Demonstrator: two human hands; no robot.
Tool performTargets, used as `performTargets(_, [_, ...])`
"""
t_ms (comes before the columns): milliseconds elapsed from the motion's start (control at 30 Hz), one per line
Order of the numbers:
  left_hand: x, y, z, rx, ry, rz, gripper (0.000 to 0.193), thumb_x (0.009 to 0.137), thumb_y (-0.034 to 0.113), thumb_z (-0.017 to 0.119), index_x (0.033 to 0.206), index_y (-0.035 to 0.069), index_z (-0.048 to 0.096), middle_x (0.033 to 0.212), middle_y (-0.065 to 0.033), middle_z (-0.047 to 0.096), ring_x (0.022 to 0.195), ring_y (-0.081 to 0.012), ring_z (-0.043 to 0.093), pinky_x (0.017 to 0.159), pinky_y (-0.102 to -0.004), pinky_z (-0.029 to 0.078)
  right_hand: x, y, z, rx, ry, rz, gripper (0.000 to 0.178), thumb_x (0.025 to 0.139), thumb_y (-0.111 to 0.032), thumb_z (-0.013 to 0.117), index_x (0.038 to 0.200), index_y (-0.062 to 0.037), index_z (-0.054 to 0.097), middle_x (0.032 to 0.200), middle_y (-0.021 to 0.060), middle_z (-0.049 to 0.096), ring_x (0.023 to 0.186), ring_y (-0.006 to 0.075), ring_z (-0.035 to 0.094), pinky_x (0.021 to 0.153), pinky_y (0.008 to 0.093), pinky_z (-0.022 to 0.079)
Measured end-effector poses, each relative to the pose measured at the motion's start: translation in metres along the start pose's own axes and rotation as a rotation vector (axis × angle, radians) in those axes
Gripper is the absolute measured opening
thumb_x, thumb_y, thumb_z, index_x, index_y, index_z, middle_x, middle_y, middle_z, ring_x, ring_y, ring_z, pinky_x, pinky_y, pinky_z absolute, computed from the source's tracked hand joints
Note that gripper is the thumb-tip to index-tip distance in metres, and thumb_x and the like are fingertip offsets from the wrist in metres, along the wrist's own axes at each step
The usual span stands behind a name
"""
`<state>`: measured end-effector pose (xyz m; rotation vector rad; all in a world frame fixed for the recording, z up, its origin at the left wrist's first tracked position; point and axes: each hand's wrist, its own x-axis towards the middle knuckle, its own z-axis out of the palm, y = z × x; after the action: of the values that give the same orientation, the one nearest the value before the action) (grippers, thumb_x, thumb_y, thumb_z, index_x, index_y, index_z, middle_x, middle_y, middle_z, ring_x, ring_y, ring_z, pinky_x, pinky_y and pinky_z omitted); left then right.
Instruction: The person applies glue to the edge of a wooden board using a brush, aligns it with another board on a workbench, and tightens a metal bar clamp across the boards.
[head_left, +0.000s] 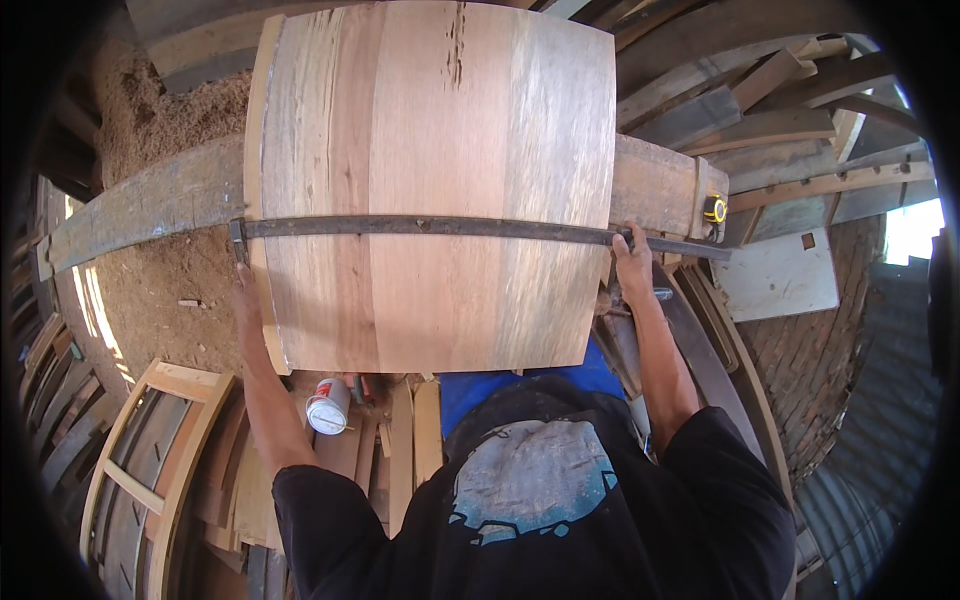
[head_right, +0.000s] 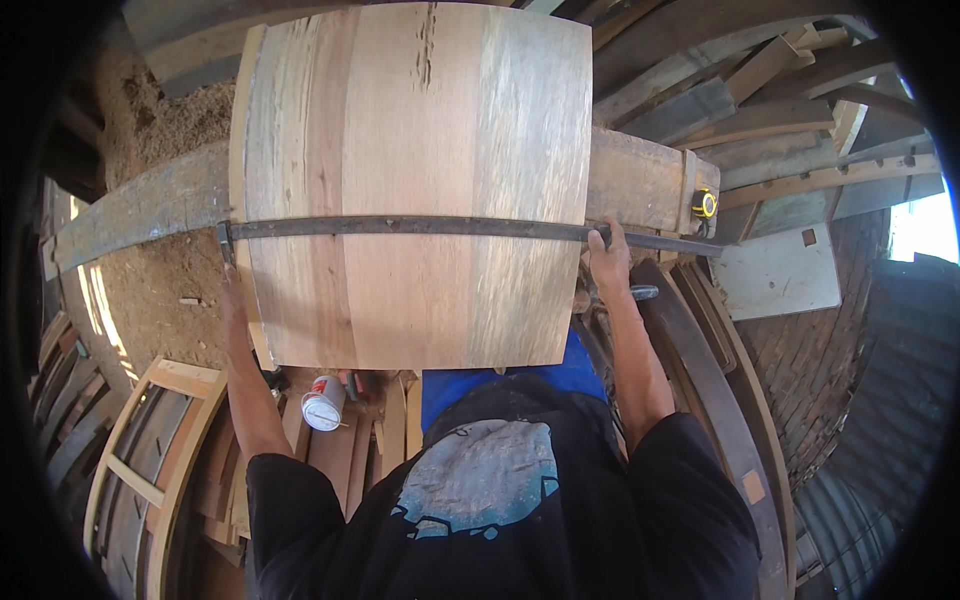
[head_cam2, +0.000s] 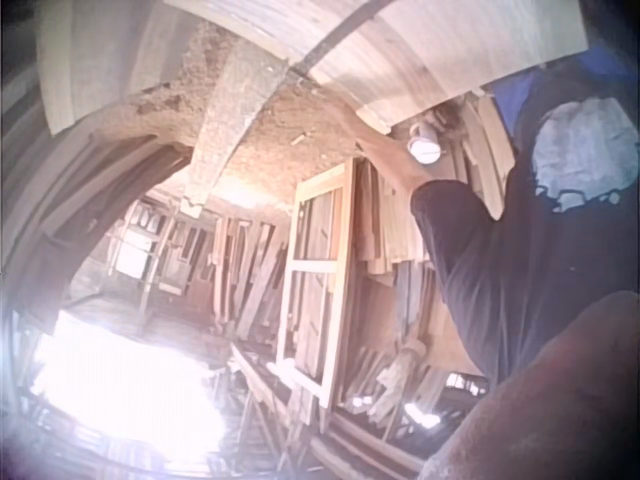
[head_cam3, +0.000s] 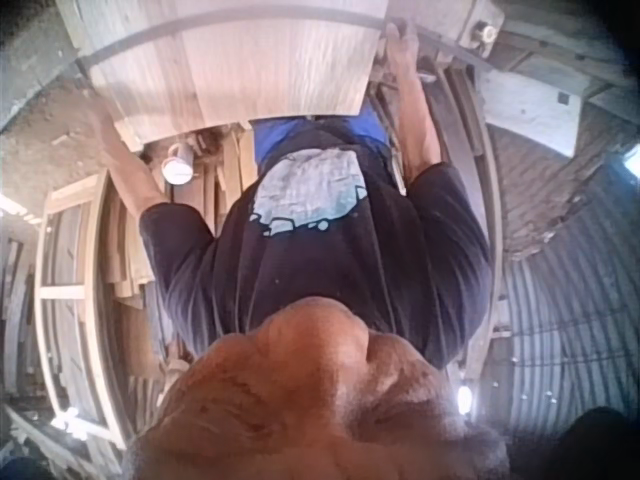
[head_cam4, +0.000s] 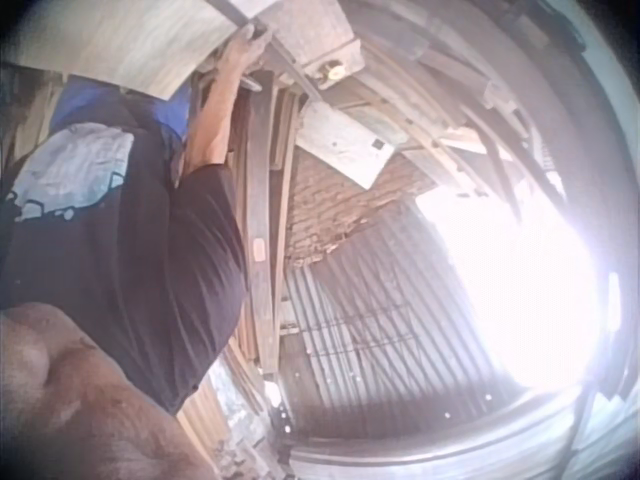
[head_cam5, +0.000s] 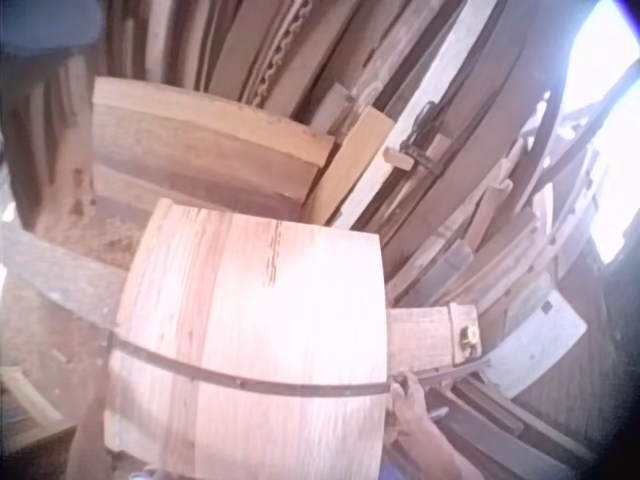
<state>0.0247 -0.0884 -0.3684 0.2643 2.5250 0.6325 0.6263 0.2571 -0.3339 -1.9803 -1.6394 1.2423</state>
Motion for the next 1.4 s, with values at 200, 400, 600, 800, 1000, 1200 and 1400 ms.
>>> performTargets(200, [-0.001,0.009,0.004,0.114,-0.029,0.009,0.071,0.097,0.055,0.031,0.108,-0.009,0.059,0.098,-0.0276,0.063,0.094,-0.0396,0.06,0.082,-0.0455,0.043,0.002,-0.003,-0.013,-0.078,-0.079,-0.03,0.047,0.092,-0.019,0.056,0.134,0.0003,0.045,0.121,0.024,0.057,0.115,0.0251,0.052,0.097,0.0332,0.039])
performTargets(400, [0.005,0.002,0.011,0.203,0.104,0.21,0.072,0.098,0.055,0.026,0.09,-0.008,0.059,0.08,-0.0307,0.06,0.082,-0.0484,0.057,0.072,-0.0517,0.041,-0.009,-0.013,-0.058,-0.119,-0.224,-0.08,0.05,0.09,-0.014,0.056,0.136,0.0004,0.043,0.138,0.0192,0.047,0.128,0.0276,0.044,0.108,0.0328,0.03])
performTargets(600, [0.011,-0.014,0.008,0.269,0.104,0.214,0.07,0.099,0.052,0.023,0.092,-0.006,0.06,0.083,-0.0325,0.06,0.085,-0.0498,0.057,0.072,-0.0533,0.041,-0.036,0.03,-0.105,-1.147,-0.365,-0.457,0.051,0.076,-0.007,0.056,0.127,-0.0099,0.054,0.118,0.0171,0.062,0.107,0.0321,0.059,0.098,0.0477,0.04])
performTargets(800, [0.008,-0.003,0.004,0.328,0.068,0.133,0.063,0.099,0.049,0.025,0.107,-0.002,0.06,0.101,-0.0326,0.061,0.101,-0.0501,0.055,0.081,-0.0541,0.043,-0.012,0.045,-0.092,-1.211,-0.741,-0.394,0.05,0.07,-0.002,0.055,0.117,-0.0166,0.06,0.099,0.0178,0.068,0.103,0.0337,0.061,0.102,0.0483,0.038])
performTargets(1000, [-0.014,0.029,0.001,0.278,0.079,0.086,0.061,0.098,0.048,0.028,0.117,-0.003,0.056,0.109,-0.0343,0.058,0.109,-0.0503,0.052,0.09,-0.0543,0.042,-0.018,0.007,-0.092,-1.11,-0.694,-0.407,0.034,0.066,-0.005,0.071,0.099,-0.0046,0.061,0.1,0.019,0.062,0.102,0.0397,0.055,0.087,0.0458,0.044])
performTargets(1200, [0.0,-0.017,-0.014,0.27,0.158,0.188,0.062,0.098,0.049,0.029,0.114,-0.002,0.058,0.107,-0.0343,0.058,0.104,-0.0506,0.054,0.087,-0.0537,0.043,-0.011,0.021,-0.09,-1.251,-0.75,-0.432,0.048,0.068,-0.019,0.074,0.112,-0.0096,0.057,0.11,0.0163,0.061,0.111,0.0369,0.052,0.094,0.0439,0.042])
performTargets(1400, [0.0,-0.017,-0.015,-0.092,-0.049,0.049,0.052,0.091,0.049,0.055,0.112,0.001,0.061,0.099,-0.0134,0.066,0.096,-0.0279,0.06,0.085,-0.0388,0.043,-0.011,0.004,-0.082,-1.317,-0.789,-0.354,0.035,0.073,-0.013,0.07,0.107,-0.0095,0.061,0.105,0.0201,0.065,0.104,0.0362,0.06,0.09,0.0475,0.044])
